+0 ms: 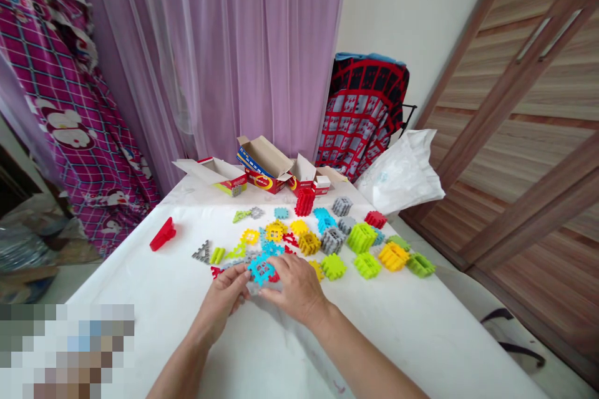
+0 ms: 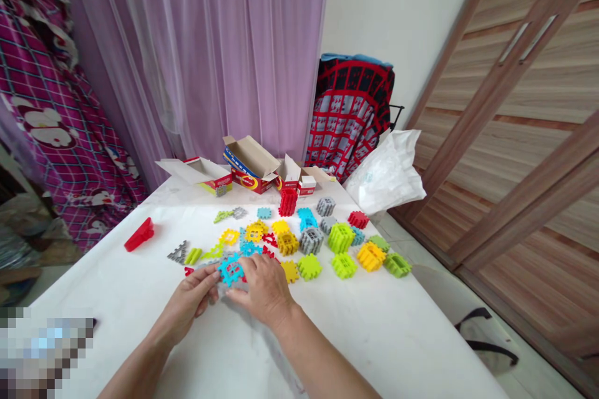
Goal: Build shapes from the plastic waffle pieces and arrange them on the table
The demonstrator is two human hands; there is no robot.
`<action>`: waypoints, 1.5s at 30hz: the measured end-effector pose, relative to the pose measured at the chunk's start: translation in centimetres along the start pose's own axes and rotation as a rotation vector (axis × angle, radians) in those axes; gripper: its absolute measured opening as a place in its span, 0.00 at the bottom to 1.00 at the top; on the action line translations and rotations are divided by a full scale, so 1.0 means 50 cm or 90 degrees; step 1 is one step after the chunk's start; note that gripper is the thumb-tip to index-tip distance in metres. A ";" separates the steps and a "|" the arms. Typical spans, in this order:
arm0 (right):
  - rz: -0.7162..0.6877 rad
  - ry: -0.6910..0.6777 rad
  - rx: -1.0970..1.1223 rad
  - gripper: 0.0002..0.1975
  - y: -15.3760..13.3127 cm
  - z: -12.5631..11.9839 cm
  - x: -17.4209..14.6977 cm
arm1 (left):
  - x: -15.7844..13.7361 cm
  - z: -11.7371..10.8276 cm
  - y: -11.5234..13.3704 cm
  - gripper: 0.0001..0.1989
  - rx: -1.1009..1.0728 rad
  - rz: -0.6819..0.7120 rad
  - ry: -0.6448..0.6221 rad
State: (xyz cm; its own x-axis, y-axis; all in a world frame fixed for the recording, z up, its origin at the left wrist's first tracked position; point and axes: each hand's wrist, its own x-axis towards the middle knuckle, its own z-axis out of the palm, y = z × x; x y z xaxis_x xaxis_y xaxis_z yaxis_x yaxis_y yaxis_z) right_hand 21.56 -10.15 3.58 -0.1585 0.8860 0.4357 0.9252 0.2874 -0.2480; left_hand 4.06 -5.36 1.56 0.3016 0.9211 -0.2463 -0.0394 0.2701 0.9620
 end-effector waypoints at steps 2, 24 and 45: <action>-0.023 -0.032 -0.011 0.18 0.002 -0.008 0.000 | -0.002 0.005 0.000 0.30 -0.010 -0.001 0.007; 0.070 -0.316 -0.076 0.16 -0.003 -0.004 0.018 | 0.023 -0.052 0.011 0.23 -0.012 0.085 0.284; 0.069 -0.212 -0.099 0.10 -0.026 -0.004 0.001 | 0.014 -0.025 -0.015 0.21 0.152 0.143 0.158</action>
State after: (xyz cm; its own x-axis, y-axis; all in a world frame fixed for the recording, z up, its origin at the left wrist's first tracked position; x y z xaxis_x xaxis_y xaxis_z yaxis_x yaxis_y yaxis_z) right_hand 20.43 -10.56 4.12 -0.1362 0.9853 0.1030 0.9800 0.1492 -0.1316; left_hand 3.11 -4.58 0.52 0.0703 0.9973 -0.0203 0.1536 0.0093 0.9881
